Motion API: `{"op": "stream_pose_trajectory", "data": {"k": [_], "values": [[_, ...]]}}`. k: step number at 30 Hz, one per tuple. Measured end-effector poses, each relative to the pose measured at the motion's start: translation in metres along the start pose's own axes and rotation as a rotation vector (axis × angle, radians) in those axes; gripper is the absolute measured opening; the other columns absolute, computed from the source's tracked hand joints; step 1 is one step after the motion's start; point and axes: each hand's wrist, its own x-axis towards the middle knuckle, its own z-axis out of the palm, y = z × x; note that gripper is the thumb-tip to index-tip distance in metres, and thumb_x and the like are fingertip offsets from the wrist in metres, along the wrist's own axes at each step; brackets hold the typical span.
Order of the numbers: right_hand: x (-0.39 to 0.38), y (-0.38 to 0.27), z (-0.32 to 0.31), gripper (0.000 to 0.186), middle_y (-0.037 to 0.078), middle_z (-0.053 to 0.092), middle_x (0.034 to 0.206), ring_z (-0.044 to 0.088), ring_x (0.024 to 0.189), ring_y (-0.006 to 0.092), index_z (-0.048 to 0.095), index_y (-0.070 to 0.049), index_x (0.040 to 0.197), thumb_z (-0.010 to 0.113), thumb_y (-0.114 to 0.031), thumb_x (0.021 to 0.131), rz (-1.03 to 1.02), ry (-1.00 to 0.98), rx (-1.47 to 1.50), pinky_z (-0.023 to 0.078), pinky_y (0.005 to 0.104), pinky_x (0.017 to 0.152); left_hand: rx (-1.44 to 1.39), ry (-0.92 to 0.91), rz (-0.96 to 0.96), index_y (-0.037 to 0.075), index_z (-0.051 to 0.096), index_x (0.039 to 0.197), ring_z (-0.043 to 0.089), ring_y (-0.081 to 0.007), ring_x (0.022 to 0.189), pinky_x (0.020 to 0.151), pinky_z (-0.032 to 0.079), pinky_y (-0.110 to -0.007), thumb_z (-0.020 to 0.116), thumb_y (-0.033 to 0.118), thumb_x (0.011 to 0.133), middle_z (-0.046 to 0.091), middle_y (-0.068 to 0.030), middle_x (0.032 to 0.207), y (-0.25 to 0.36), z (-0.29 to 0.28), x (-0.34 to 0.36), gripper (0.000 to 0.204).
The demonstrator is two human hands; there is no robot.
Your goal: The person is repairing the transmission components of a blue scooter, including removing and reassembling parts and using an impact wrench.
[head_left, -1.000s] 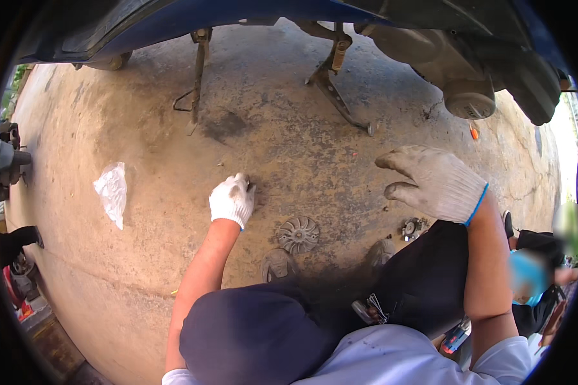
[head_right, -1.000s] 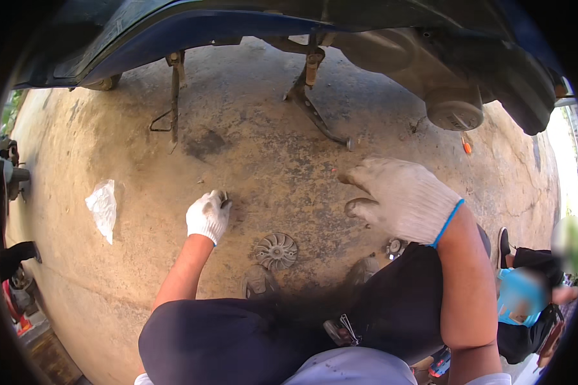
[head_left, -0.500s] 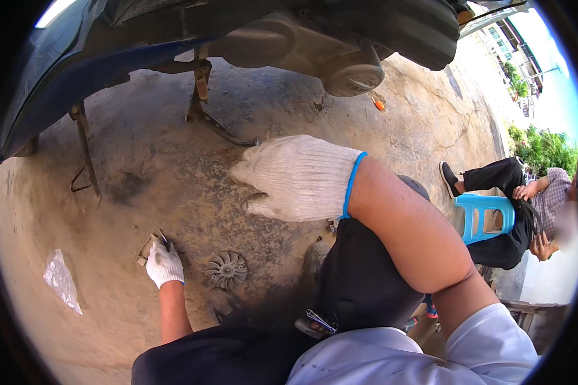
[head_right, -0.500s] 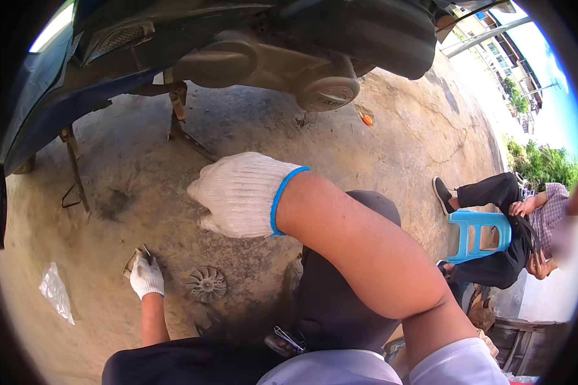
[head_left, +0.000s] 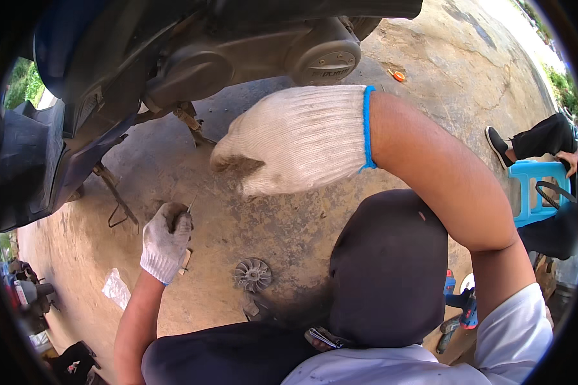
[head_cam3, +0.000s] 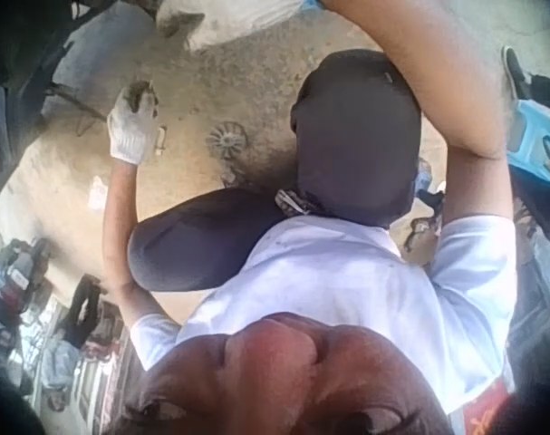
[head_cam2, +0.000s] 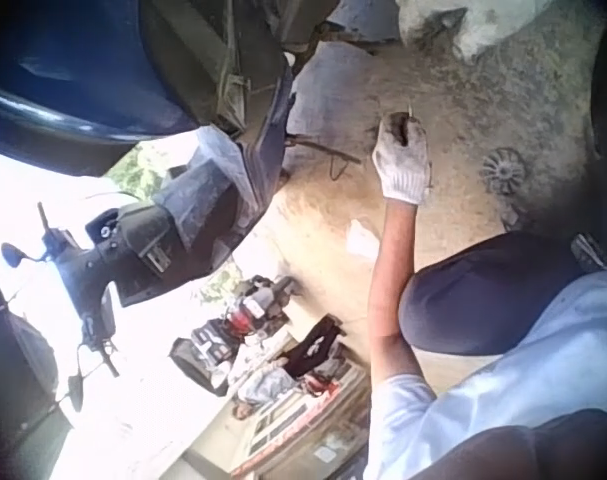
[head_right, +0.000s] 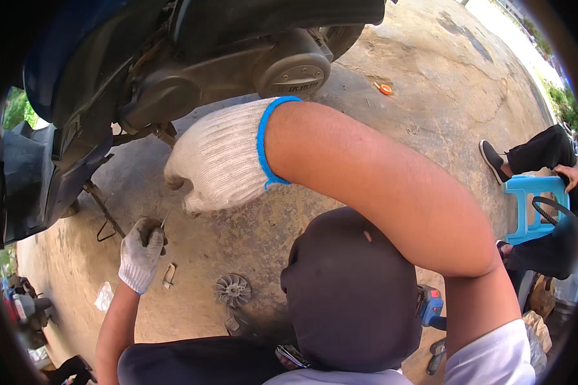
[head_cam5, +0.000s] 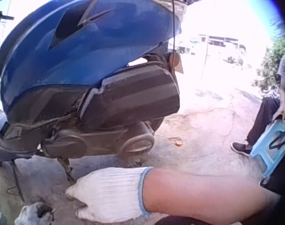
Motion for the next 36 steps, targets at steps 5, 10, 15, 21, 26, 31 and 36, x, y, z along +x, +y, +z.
{"op": "stream_pose_trajectory", "data": {"k": [5, 10, 15, 21, 26, 31, 36], "values": [[0.011, 0.059, 0.054, 0.055, 0.022, 0.07, 0.13, 0.065, 0.123, 0.0403, 0.06, -0.005, 0.145, 0.066, -0.031, 0.097, 0.026, 0.381, 0.23, 0.052, 0.0464, 0.106, -0.241, 0.121, -0.058, 0.0, 0.069, 0.116, 0.064, -0.0103, 0.067, 0.06, 0.051, -0.026, 0.06, 0.016, 0.108, 0.071, -0.0043, 0.086, 0.123, 0.005, 0.047, 0.02], [0.038, 0.067, 0.069, 0.044, 0.024, 0.072, 0.122, 0.067, 0.116, 0.0422, 0.063, -0.002, 0.137, 0.062, -0.023, 0.098, -0.083, 0.863, 0.399, 0.054, 0.0492, 0.099, -0.264, 0.539, 0.32, -0.002, 0.071, 0.113, 0.068, -0.016, 0.077, 0.072, 0.056, -0.03, 0.065, 0.019, 0.105, 0.075, -0.0064, 0.09, 0.16, 0.053, 0.101, 0.023], [0.028, 0.08, 0.099, 0.042, 0.024, 0.07, 0.128, 0.067, 0.12, 0.0385, 0.065, 0.001, 0.135, 0.063, -0.022, 0.101, 0.057, 0.826, 0.757, 0.053, 0.0432, 0.103, 0.426, 1.052, 0.219, 0.003, 0.069, 0.124, 0.069, -0.0414, 0.103, 0.092, 0.055, -0.049, 0.063, 0.032, 0.102, 0.066, -0.0219, 0.116, 0.154, 0.067, 0.129, 0.037], [-0.022, 0.099, 0.185, 0.044, 0.021, 0.071, 0.132, 0.069, 0.123, 0.0352, 0.065, 0.0, 0.138, 0.061, -0.025, 0.102, 0.317, 0.613, 0.984, 0.053, 0.0413, 0.106, 0.218, 1.144, 0.101, -0.002, 0.066, 0.122, 0.065, -0.0461, 0.111, 0.097, 0.053, -0.052, 0.057, 0.022, 0.103, 0.067, -0.0266, 0.122, 0.161, 0.074, 0.16, 0.032], [-0.061, 0.099, 0.229, 0.043, 0.018, 0.072, 0.134, 0.069, 0.122, 0.0266, 0.062, 0.001, 0.142, 0.058, -0.021, 0.105, 0.493, 0.475, 1.212, 0.052, 0.037, 0.106, 0.683, 1.215, 0.27, -0.002, 0.066, 0.121, 0.066, -0.0466, 0.107, 0.093, 0.054, -0.051, 0.052, 0.021, 0.105, 0.068, -0.0273, 0.119, 0.132, 0.053, 0.183, 0.031], [-0.085, 0.106, 0.271, 0.042, 0.019, 0.07, 0.134, 0.067, 0.124, 0.0243, 0.06, 0.006, 0.143, 0.056, -0.015, 0.107, 0.649, 0.564, 1.454, 0.051, 0.0352, 0.107, 0.7, 1.269, 0.392, -0.004, 0.067, 0.116, 0.068, -0.0469, 0.101, 0.089, 0.056, -0.05, 0.051, 0.023, 0.106, 0.071, -0.0292, 0.109, 0.144, 0.056, 0.186, 0.033], [-0.095, 0.108, 0.27, 0.043, 0.018, 0.07, 0.133, 0.068, 0.12, 0.0225, 0.058, 0.008, 0.144, 0.056, -0.015, 0.107, 0.694, 0.523, 1.463, 0.053, 0.0341, 0.104, 0.153, 1.357, 0.014, -0.007, 0.07, 0.105, 0.071, -0.0487, 0.09, 0.079, 0.058, -0.053, 0.055, 0.032, 0.107, 0.072, -0.0315, 0.096, 0.159, 0.064, 0.185, 0.041]]}}
